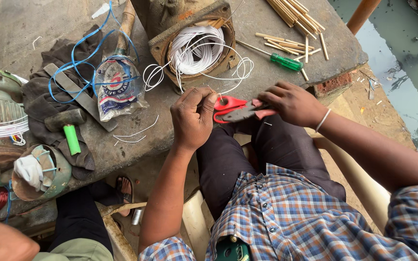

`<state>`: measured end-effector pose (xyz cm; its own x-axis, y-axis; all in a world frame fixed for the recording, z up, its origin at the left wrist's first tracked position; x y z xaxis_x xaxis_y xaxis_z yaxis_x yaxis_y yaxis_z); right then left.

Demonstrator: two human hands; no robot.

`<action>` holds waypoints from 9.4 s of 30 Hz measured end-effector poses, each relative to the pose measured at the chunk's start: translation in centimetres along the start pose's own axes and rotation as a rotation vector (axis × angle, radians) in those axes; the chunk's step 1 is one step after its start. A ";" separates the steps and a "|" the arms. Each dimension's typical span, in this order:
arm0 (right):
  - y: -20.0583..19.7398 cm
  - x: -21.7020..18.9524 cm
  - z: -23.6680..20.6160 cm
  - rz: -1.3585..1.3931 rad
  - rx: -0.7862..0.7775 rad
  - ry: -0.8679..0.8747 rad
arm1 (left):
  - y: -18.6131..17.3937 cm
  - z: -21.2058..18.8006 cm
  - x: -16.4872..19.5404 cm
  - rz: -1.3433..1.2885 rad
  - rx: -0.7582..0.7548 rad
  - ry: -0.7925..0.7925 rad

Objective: The person sits at an outdoor workbench and cuts lengths of white insulated wire from a coil using scissors. They then strip the insulation from the cut wire ends by hand and with pliers, working over their lap and placing trimmed pieces on the bench.

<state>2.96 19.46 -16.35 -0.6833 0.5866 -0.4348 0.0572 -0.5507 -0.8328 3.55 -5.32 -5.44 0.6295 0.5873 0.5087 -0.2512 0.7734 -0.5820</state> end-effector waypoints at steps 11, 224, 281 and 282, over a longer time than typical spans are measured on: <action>-6.1 4.7 -4.9 0.262 0.399 0.646 | 1.5 -0.5 -0.5 -0.012 -0.071 -0.002; 1.1 -6.7 -4.8 1.467 -0.379 1.156 | 5.0 -2.5 -3.4 0.398 -0.233 0.401; 5.5 -3.2 4.7 0.798 0.260 -0.057 | 0.4 1.8 0.2 -0.263 -0.035 -0.139; 5.3 -3.0 5.1 0.786 0.270 -0.080 | 0.4 2.0 0.1 -0.315 -0.037 -0.119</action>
<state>1.59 11.71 -17.69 -0.5677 -0.0666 -0.8205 0.3694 -0.9114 -0.1815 2.09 -4.48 -4.36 0.5816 0.3459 0.7363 -0.0298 0.9136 -0.4056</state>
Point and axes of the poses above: each hand's wrist, its own z-axis towards the middle knuckle, its own y-axis out of the palm, x = y × z, the point moved 5 cm from there along z, towards the middle knuckle, and after that the axes turned 14 degrees about z, right-handed, at the moved point
